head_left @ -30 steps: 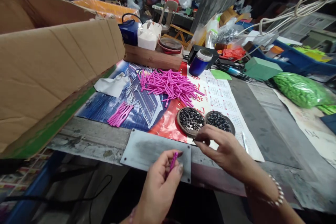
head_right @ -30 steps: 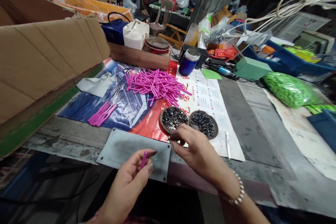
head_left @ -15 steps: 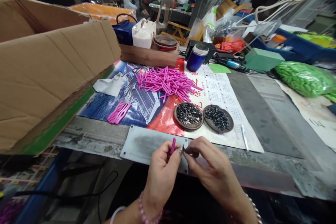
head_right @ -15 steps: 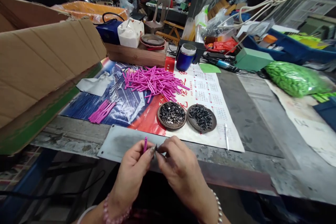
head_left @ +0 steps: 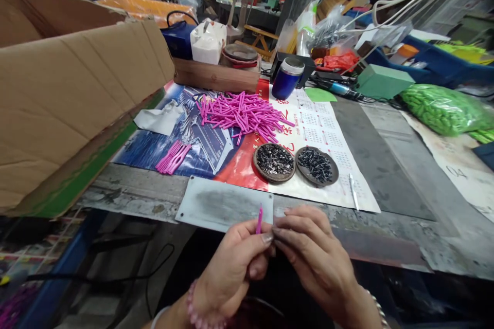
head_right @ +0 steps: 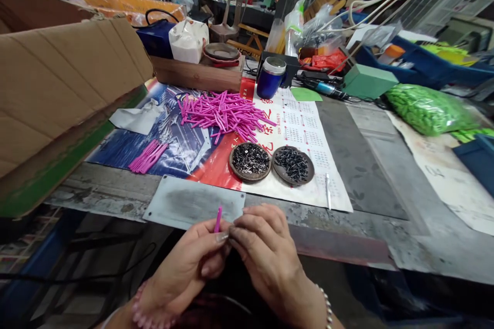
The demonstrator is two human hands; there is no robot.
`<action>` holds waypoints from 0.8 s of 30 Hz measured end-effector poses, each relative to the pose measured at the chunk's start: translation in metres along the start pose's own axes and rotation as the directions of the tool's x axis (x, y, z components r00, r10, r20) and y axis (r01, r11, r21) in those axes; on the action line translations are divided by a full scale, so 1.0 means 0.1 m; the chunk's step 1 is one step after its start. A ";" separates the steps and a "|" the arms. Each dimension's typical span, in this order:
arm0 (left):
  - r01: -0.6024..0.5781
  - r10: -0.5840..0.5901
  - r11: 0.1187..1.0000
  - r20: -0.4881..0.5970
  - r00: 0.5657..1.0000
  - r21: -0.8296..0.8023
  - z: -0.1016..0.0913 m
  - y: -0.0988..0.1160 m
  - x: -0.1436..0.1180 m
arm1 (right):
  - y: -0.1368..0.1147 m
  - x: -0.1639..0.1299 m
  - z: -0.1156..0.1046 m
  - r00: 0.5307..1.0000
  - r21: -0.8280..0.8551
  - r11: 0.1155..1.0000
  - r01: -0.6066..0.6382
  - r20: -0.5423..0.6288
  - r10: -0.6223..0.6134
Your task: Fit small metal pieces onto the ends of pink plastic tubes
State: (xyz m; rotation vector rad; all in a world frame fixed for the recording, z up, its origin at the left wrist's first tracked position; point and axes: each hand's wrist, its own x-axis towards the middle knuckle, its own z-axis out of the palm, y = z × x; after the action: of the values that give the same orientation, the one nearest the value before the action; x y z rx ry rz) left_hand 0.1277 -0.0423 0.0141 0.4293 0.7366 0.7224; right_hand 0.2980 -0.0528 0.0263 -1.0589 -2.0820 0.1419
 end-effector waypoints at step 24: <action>-0.276 0.492 -0.201 0.340 0.801 0.940 -0.12 -0.09 -0.32 | 0.00 0.03 -0.14 0.882 0.366 0.846 -0.389 0.415 0.226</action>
State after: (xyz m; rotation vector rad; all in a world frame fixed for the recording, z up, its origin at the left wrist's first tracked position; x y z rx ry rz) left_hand 0.1061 -0.0698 0.0151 2.2052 1.2631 0.6544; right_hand 0.3073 -0.0539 0.0377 -1.1351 -2.0209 0.9959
